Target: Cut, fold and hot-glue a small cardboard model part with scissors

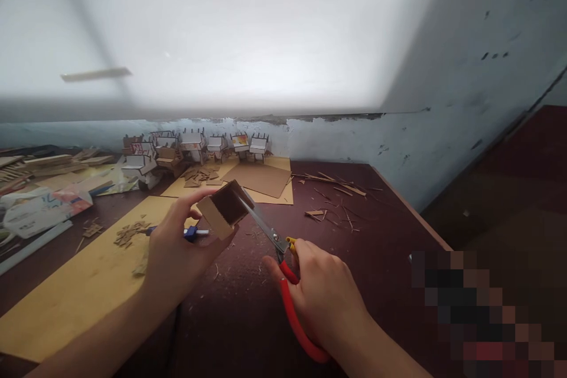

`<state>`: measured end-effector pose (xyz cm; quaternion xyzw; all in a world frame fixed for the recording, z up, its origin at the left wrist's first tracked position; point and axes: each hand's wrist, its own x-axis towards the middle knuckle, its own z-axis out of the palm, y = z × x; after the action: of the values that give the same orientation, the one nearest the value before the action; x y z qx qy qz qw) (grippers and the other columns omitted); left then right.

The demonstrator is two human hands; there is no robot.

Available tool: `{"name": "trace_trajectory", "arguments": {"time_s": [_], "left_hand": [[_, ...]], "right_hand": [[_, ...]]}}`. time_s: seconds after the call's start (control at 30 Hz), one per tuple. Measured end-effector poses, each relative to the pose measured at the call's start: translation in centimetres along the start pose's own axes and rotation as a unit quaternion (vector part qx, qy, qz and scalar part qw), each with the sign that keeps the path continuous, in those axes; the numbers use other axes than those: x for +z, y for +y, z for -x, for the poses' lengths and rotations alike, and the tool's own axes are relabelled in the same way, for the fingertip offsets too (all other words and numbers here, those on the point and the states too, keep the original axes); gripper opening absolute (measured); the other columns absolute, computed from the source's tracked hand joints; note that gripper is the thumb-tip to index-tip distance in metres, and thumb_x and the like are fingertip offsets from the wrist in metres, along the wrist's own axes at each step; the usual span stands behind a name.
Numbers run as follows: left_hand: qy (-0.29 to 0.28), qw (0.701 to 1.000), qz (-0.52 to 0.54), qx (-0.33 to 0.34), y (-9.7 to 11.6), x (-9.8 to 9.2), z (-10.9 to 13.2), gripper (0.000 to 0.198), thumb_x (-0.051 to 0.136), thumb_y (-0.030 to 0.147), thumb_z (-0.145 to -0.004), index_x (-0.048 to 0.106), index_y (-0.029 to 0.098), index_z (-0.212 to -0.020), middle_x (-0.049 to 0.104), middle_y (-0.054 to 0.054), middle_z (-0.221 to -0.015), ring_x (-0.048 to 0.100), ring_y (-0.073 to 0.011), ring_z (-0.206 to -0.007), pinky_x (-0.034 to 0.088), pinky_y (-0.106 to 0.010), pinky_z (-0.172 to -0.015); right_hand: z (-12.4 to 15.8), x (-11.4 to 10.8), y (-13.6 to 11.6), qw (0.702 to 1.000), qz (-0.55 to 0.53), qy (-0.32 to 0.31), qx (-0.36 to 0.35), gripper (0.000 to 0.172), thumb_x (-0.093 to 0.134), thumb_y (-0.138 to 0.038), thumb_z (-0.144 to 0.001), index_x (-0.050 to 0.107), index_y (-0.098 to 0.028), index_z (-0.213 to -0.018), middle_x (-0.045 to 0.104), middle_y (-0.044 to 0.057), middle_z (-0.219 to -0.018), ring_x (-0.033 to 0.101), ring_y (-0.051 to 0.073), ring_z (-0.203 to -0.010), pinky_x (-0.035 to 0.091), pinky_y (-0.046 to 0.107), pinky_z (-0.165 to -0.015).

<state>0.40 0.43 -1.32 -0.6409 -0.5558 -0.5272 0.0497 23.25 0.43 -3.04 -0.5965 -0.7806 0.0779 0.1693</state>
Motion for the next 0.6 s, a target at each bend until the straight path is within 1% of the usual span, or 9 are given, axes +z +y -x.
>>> {"name": "trace_trajectory", "arguments": {"time_s": [0.1, 0.23, 0.37, 0.5, 0.6], "left_hand": [[0.005, 1.0, 0.013, 0.0, 0.16, -0.1, 0.09, 0.055, 0.083, 0.02, -0.073, 0.062, 0.03, -0.124, 0.073, 0.0, -0.117, 0.068, -0.0218, -0.103, 0.055, -0.035, -0.089], [0.005, 0.998, 0.058, -0.011, 0.14, 0.1, 0.15, 0.055, 0.081, 0.019, -0.074, 0.061, 0.029, -0.124, 0.073, -0.002, -0.119, 0.071, -0.0227, -0.106, 0.057, -0.038, -0.092], [0.009, 0.996, 0.087, -0.015, -0.05, 0.41, 0.15, 0.055, 0.081, 0.018, -0.074, 0.061, 0.028, -0.124, 0.071, -0.003, -0.123, 0.072, -0.0226, -0.106, 0.059, -0.038, -0.092], [0.003, 0.994, 0.11, -0.007, -0.26, 0.49, 0.19, 0.056, 0.08, 0.017, -0.075, 0.061, 0.028, -0.126, 0.068, -0.003, -0.127, 0.07, -0.0208, -0.11, 0.06, -0.036, -0.094], [0.003, 0.992, 0.122, -0.003, -0.33, 0.44, 0.19, 0.055, 0.081, 0.018, -0.075, 0.061, 0.028, -0.126, 0.067, -0.004, -0.128, 0.068, -0.0209, -0.113, 0.061, -0.037, -0.096]], "right_hand": [[-0.11, -0.03, -0.05, 1.0, 0.003, 0.01, -0.008, 0.051, 0.042, -0.069, -0.097, 0.036, -0.027, -0.07, 0.056, 0.0, -0.063, 0.048, 0.017, -0.051, 0.031, 0.029, -0.052], [-0.2, -0.18, -0.26, 1.0, 0.018, 0.017, -0.009, 0.047, 0.048, -0.066, -0.095, 0.037, -0.027, -0.072, 0.056, 0.0, -0.065, 0.048, 0.017, -0.05, 0.031, 0.029, -0.051], [-0.18, -0.24, -0.39, 1.0, 0.02, 0.002, -0.01, 0.045, 0.052, -0.066, -0.092, 0.037, -0.028, -0.074, 0.057, 0.0, -0.066, 0.051, 0.019, -0.052, 0.032, 0.03, -0.051], [-0.09, -0.4, -0.48, 1.0, 0.015, -0.011, -0.008, 0.046, 0.052, -0.068, -0.092, 0.037, -0.028, -0.075, 0.057, -0.001, -0.068, 0.053, 0.02, -0.054, 0.032, 0.03, -0.052], [-0.04, -0.58, -0.5, 1.0, 0.016, -0.019, -0.008, 0.046, 0.051, -0.068, -0.093, 0.037, -0.028, -0.076, 0.058, -0.001, -0.07, 0.054, 0.019, -0.055, 0.032, 0.03, -0.052]]}}
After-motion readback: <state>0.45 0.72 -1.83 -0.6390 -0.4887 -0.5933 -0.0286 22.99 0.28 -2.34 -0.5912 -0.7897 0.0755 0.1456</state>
